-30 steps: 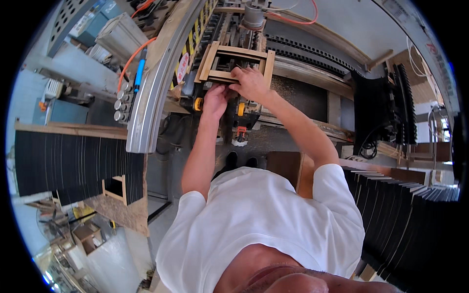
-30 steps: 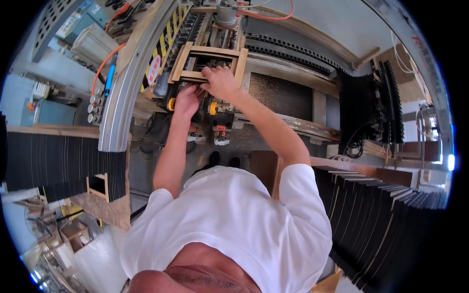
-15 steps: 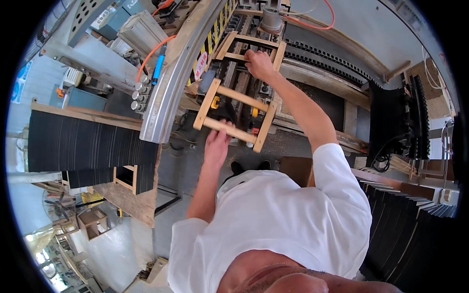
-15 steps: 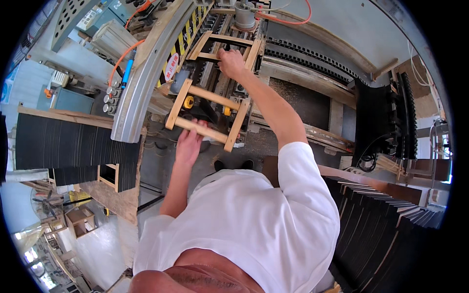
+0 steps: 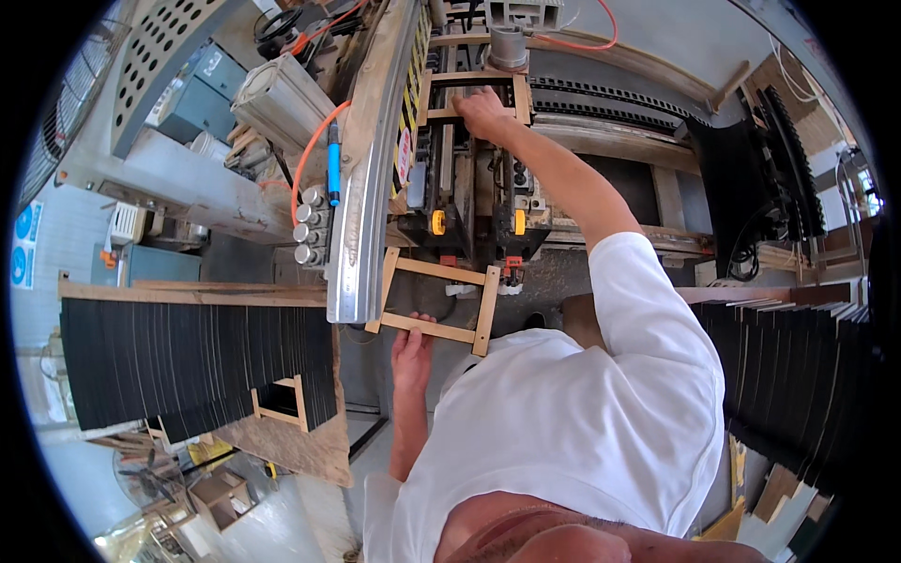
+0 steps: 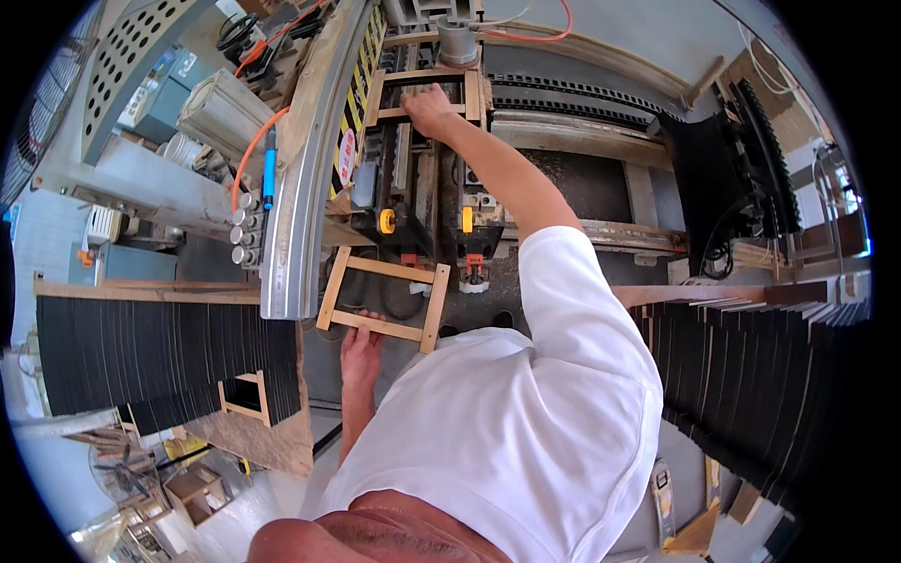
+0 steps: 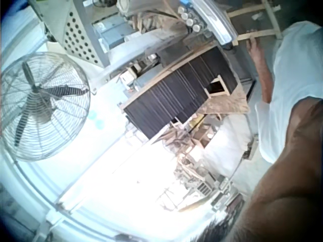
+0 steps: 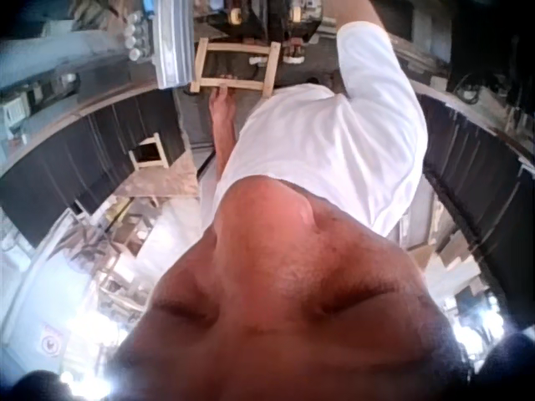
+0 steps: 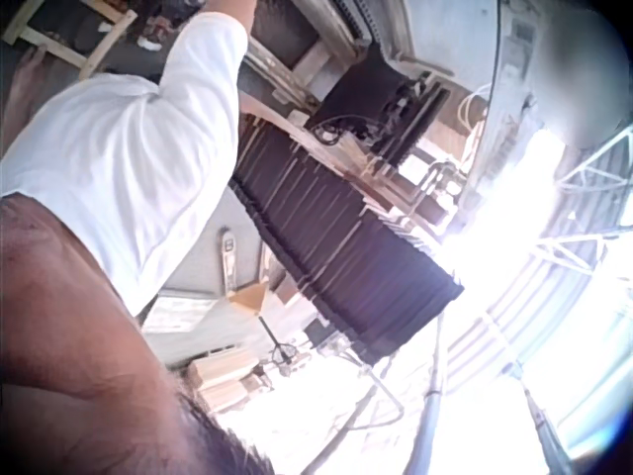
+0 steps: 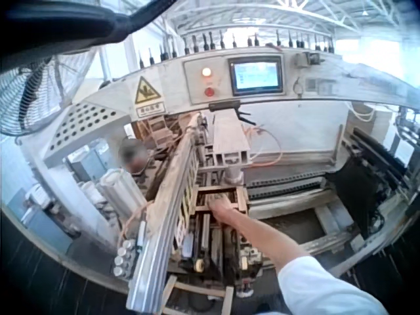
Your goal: The person repeatedly picks up small wooden frames from a table, places them into a machine, and removes them after processing. They stack the processed frames on a nearby surface. The person also briefly touches their face during the task.
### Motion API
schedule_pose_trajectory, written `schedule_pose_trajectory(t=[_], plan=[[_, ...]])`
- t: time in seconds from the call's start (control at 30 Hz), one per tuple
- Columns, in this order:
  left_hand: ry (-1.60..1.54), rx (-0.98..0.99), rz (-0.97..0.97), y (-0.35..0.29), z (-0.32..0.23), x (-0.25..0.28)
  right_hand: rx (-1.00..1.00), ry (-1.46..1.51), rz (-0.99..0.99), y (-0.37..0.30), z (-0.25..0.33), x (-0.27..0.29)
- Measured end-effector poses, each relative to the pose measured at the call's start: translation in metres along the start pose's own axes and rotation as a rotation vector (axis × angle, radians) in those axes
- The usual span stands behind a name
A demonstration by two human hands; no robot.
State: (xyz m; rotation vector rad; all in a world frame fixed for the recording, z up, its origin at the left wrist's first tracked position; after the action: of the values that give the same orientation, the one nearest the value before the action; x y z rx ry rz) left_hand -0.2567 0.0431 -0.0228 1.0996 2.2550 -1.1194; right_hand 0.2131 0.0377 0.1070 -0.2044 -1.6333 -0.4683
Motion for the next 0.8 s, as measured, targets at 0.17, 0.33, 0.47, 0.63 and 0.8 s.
schedule_pose_trajectory(t=[0.17,0.33,0.47,0.63,0.8], plan=[[0.006,-0.001,-0.029,0.010,-0.012,0.031,-0.038,-0.163,0.026,0.032,-0.020,-0.010],[0.021,-0.048,-0.119,0.011,-0.015,0.049,-0.023,-0.354,0.141,0.061,-0.033,-0.011],[-0.006,-0.086,-0.214,0.008,-0.007,0.064,-0.012,-0.306,0.072,0.086,-0.055,-0.017],[-0.039,-0.086,-0.302,0.011,0.009,0.068,-0.026,-0.243,0.045,0.106,-0.084,-0.032],[-0.074,-0.053,-0.306,0.027,0.025,0.055,0.024,-0.134,-0.007,0.110,-0.089,-0.029]])
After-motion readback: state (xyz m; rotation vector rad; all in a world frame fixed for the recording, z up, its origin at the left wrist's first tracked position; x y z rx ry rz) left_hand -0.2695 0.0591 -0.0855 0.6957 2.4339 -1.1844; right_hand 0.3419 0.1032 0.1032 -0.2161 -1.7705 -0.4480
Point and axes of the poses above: each hand's wrist, its own y-axis towards the middle knuckle, its own x-axis out of the back of the hand, z = x × y, the point moved 7 cm from there along y, towards the middle knuckle, and after that the axes turned 9 degrees about x, right-handed, at the moved point
